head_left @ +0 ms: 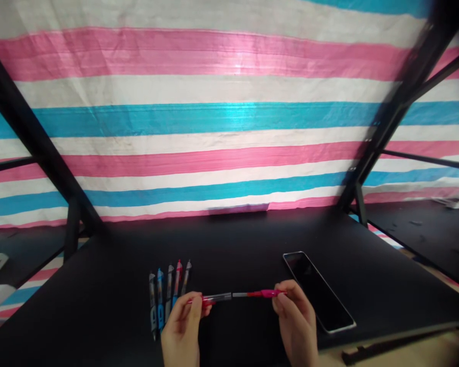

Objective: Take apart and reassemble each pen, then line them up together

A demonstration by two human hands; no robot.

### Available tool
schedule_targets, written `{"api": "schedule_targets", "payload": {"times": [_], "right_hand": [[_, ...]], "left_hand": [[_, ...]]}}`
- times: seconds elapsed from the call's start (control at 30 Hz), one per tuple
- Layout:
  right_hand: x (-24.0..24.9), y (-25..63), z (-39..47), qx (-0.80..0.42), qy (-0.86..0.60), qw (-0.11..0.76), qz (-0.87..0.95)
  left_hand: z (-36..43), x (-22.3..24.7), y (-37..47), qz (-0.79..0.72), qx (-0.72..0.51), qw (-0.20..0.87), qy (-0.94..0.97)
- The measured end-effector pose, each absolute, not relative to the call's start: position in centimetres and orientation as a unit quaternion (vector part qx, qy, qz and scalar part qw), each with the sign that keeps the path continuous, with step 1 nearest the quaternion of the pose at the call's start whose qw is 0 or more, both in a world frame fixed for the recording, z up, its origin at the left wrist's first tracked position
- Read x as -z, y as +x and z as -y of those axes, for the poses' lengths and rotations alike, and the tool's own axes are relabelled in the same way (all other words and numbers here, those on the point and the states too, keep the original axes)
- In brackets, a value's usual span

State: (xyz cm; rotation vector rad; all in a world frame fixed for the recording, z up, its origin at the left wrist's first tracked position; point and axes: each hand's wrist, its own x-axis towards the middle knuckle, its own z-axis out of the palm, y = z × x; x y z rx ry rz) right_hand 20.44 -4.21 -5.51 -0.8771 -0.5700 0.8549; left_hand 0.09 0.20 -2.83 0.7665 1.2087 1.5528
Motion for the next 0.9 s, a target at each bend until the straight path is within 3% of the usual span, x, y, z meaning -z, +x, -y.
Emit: {"api": "schedule_targets", "payload": {"times": [0.2, 0.63, 0.77, 0.9], "right_hand": [[4.6, 20.3, 4.4, -0.361, -0.394, 0.813, 0.233], [5.1, 20.4, 4.5, -0.368, -0.405, 0.798, 0.252], [5.3, 20.6, 4.6, -0.370, -0.418, 0.771, 0.305], [4.3, 19.7, 4.9, -0.377, -0.475, 0.678, 0.416]], "left_hand": [[-0.2, 2.4, 0.2, -0.504, -0.641, 0.483, 0.319], [-0.1, 3.2, 0.1, -0.499, -0.625, 0.490, 0.348], [0.0, 3.4, 0.0, -0.496, -0.615, 0.493, 0.365], [0.0, 3.4, -0.1, -0.495, -0.580, 0.506, 0.404]]}}
